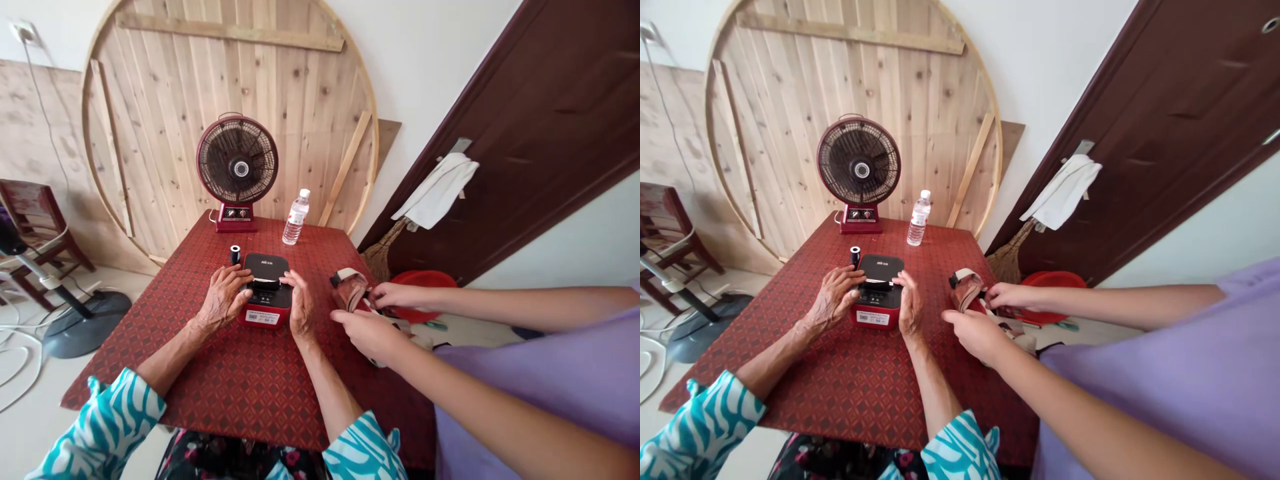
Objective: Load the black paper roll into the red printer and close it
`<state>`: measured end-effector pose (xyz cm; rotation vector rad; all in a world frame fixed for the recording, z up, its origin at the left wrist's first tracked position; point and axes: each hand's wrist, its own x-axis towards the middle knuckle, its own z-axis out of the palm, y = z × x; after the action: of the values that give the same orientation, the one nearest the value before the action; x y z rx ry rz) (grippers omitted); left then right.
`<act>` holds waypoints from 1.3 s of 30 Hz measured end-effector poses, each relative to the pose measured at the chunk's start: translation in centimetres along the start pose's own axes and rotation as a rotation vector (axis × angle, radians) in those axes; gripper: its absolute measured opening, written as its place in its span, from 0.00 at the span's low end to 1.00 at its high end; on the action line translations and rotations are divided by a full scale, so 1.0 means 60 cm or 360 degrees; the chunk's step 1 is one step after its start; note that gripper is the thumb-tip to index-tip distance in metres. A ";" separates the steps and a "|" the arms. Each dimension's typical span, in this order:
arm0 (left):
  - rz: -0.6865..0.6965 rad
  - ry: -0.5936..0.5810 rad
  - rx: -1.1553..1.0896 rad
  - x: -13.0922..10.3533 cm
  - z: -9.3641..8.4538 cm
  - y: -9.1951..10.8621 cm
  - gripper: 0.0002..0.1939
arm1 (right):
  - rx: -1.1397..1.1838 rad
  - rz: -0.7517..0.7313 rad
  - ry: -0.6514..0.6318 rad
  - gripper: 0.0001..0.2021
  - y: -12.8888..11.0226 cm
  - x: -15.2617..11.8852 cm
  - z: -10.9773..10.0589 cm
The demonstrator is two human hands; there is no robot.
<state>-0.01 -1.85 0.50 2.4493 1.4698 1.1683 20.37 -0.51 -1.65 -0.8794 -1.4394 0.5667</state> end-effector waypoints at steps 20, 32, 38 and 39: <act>-0.1076 0.0000 -0.1627 0.001 0.014 -0.007 0.31 | -0.0015 0.0740 -0.0159 0.10 0.060 0.113 -0.287; -0.1112 -0.0113 -0.1655 0.006 0.017 -0.020 0.38 | 0.0076 0.1042 -0.0287 0.06 0.089 0.020 -0.284; -0.1080 -0.0074 -0.1725 0.002 0.013 -0.011 0.37 | 0.0216 0.1001 -0.0334 0.07 0.057 0.042 -0.284; -0.1082 -0.0073 -0.1738 0.002 0.013 -0.010 0.38 | 0.0299 0.1085 -0.0403 0.08 0.047 0.042 -0.281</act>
<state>0.04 -1.19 -0.22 1.1279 1.0369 1.2259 37.62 0.22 -0.93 -1.1761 -1.2601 1.3408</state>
